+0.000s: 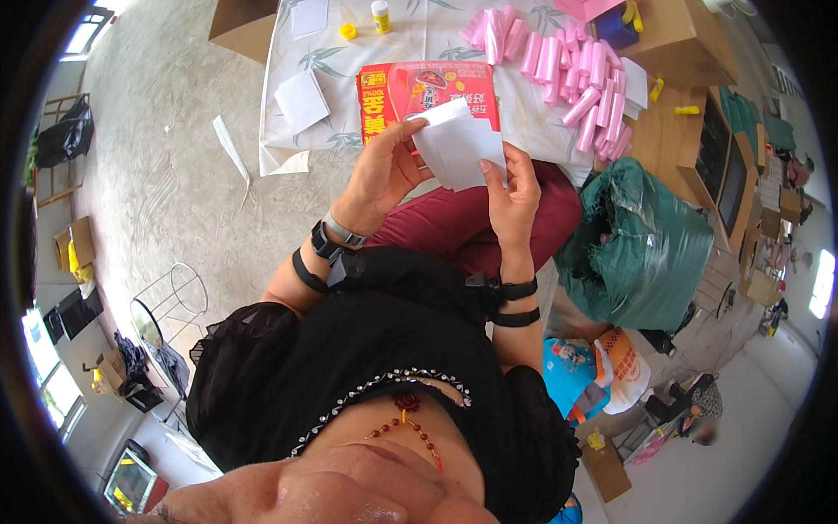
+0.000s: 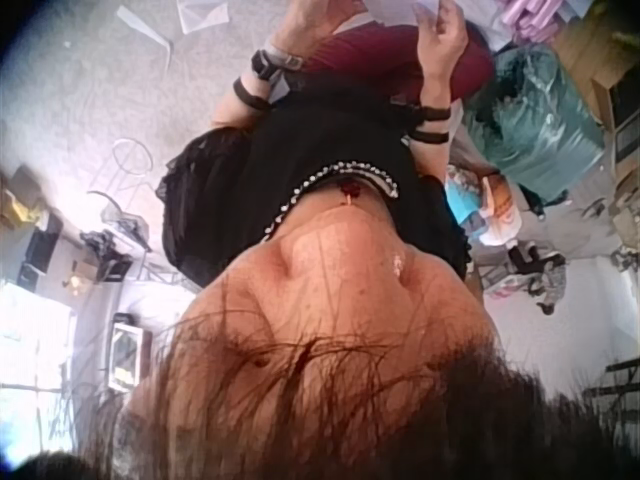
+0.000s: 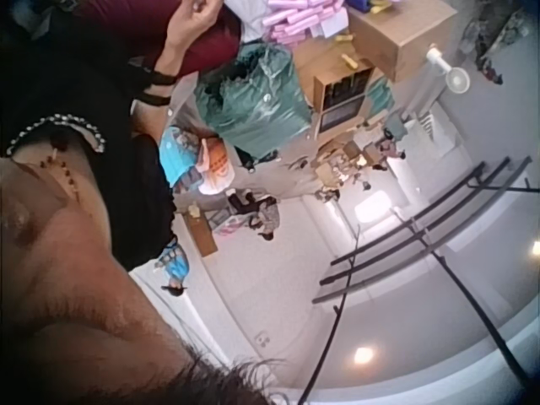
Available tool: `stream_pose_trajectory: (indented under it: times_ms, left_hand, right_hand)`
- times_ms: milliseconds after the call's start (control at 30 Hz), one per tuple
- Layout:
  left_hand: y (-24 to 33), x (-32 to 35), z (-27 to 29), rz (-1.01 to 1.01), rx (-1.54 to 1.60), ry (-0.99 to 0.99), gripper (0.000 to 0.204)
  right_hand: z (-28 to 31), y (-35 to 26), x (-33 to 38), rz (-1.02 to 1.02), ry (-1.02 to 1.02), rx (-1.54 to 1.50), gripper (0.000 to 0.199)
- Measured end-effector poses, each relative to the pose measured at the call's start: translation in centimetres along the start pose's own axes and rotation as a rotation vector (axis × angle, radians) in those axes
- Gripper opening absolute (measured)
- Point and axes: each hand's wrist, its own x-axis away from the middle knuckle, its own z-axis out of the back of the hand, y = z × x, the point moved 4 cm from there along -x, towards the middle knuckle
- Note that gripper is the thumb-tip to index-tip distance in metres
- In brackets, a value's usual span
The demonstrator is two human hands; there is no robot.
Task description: The recorder is applying white labels to pink product tubes and organizing them into a box.
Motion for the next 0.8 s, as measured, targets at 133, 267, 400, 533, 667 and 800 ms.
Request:
stream_pose_trajectory:
  times_ms: [133, 267, 400, 533, 667, 800]
  left_hand:
    - [0.0, 0.0, -0.2, -0.011, -0.028, -0.017, 0.027]
    - [-0.6, -0.8, 1.0, -0.035, -0.057, -0.065, 0.03]
    - [-0.7, -1.1, 1.2, -0.117, -0.125, -0.139, 0.028]
    - [-1.0, -1.5, 1.7, -0.181, -0.203, -0.119, 0.027]
    - [-0.9, -1.3, 1.5, -0.212, -0.246, -0.067, 0.026]
    - [-0.9, -1.3, 1.4, -0.225, -0.282, -0.12, 0.03]
  right_hand:
    - [0.1, 0.0, 0.0, -0.005, 0.004, 0.008, 0.031]
    - [0.0, -0.1, 0.1, -0.023, 0.004, -0.005, 0.031]
    - [-0.1, -0.1, 0.2, -0.032, 0.024, -0.007, 0.031]
    - [0.0, 0.0, 0.1, -0.054, 0.024, -0.012, 0.031]
    - [-0.2, -0.2, 0.2, -0.08, 0.026, 0.016, 0.03]
    - [-0.4, -0.2, 0.1, -0.073, 0.036, 0.004, 0.032]
